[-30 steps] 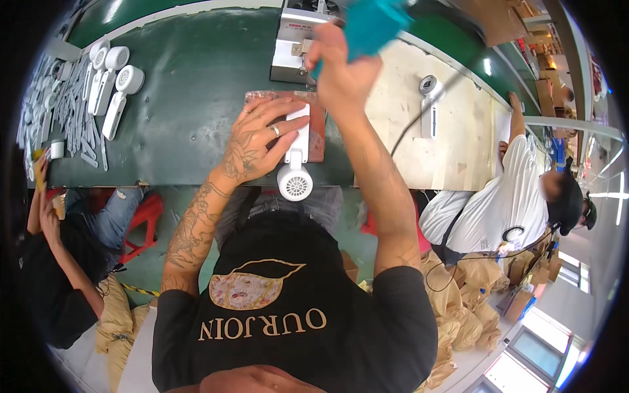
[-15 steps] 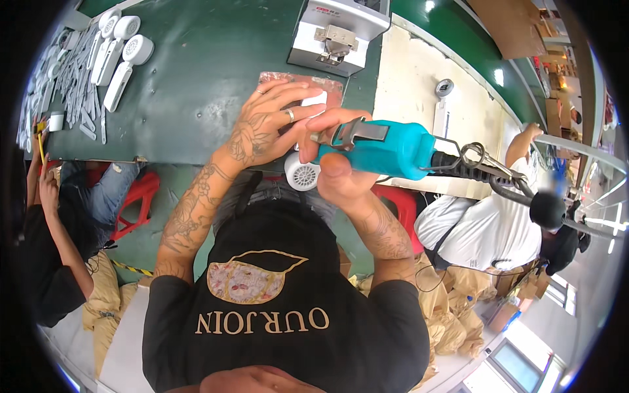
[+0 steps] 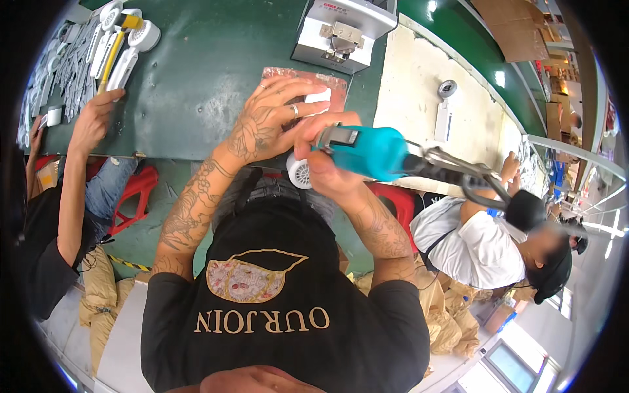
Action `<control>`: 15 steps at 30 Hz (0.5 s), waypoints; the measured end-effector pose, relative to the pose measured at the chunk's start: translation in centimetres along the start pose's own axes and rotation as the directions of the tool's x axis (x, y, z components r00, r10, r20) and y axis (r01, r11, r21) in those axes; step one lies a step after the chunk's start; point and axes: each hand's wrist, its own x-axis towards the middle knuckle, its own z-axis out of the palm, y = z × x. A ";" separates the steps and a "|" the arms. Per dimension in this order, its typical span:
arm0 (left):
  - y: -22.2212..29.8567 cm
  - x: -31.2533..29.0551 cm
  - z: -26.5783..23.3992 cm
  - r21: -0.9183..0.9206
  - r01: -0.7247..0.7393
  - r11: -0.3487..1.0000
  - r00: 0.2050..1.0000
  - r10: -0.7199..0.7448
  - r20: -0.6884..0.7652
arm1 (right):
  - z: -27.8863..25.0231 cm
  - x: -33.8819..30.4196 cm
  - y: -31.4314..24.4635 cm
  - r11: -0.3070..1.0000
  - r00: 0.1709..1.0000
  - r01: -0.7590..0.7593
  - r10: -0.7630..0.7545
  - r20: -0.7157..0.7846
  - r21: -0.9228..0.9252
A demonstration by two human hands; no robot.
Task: Assemble the plastic housing of hair dryers using an electric screwdriver at a factory workstation.
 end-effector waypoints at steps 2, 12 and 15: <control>-0.2 0.1 0.1 0.003 -0.003 1.000 1.000 0.003 -0.016 | -0.1 0.1 0.4 1.000 1.000 0.004 -0.004 0.028 0.007; -0.2 0.0 0.4 0.036 -0.006 0.999 1.000 0.007 -0.021 | 0.3 -0.3 0.8 0.999 0.999 0.029 -0.029 0.035 0.022; -0.2 0.0 0.5 -0.003 -0.003 1.000 1.000 0.003 -0.029 | 0.3 -0.6 0.7 1.000 1.000 0.006 -0.006 0.009 0.029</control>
